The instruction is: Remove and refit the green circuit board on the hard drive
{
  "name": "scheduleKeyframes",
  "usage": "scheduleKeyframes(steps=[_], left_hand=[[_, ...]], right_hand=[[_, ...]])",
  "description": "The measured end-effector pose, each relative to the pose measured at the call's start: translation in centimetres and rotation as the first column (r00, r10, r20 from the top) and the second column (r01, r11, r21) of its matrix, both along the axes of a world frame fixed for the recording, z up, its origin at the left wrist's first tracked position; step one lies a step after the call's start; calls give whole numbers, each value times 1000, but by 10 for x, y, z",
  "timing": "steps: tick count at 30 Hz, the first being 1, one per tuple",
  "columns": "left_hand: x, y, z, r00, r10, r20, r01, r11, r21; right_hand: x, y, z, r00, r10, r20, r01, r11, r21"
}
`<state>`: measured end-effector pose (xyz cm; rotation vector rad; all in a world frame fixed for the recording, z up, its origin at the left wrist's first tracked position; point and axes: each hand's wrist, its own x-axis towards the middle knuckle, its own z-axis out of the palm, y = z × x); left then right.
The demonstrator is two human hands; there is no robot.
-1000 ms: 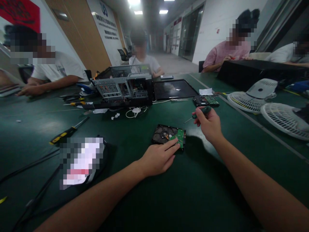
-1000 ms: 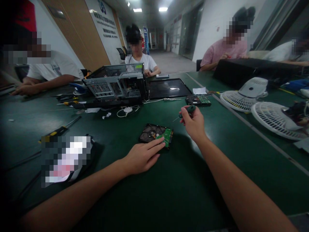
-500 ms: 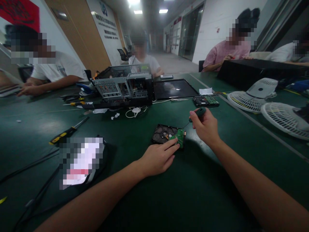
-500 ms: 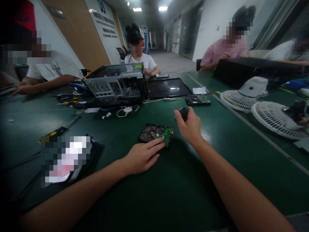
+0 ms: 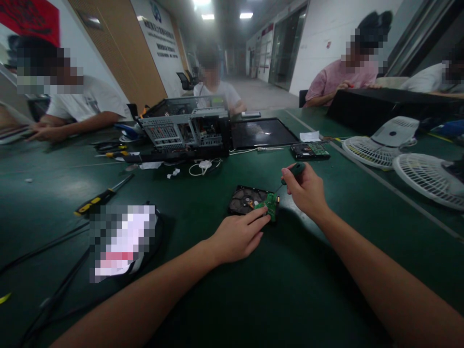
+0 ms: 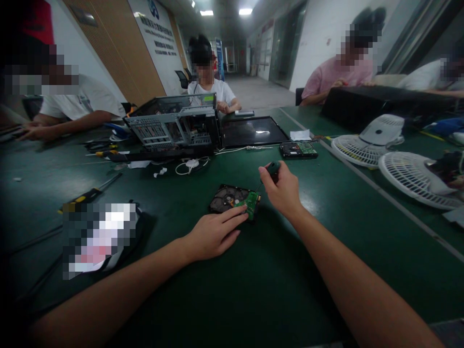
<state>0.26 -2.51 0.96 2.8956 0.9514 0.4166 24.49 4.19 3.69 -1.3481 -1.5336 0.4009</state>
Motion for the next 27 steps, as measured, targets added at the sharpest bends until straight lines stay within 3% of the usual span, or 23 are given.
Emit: scheduleKeyframes(steps=[27], left_hand=[[0, -1, 2, 1000, -6, 7, 6, 1000, -3]], right_hand=[[2, 4, -5, 999, 2, -47, -2, 1000, 2]])
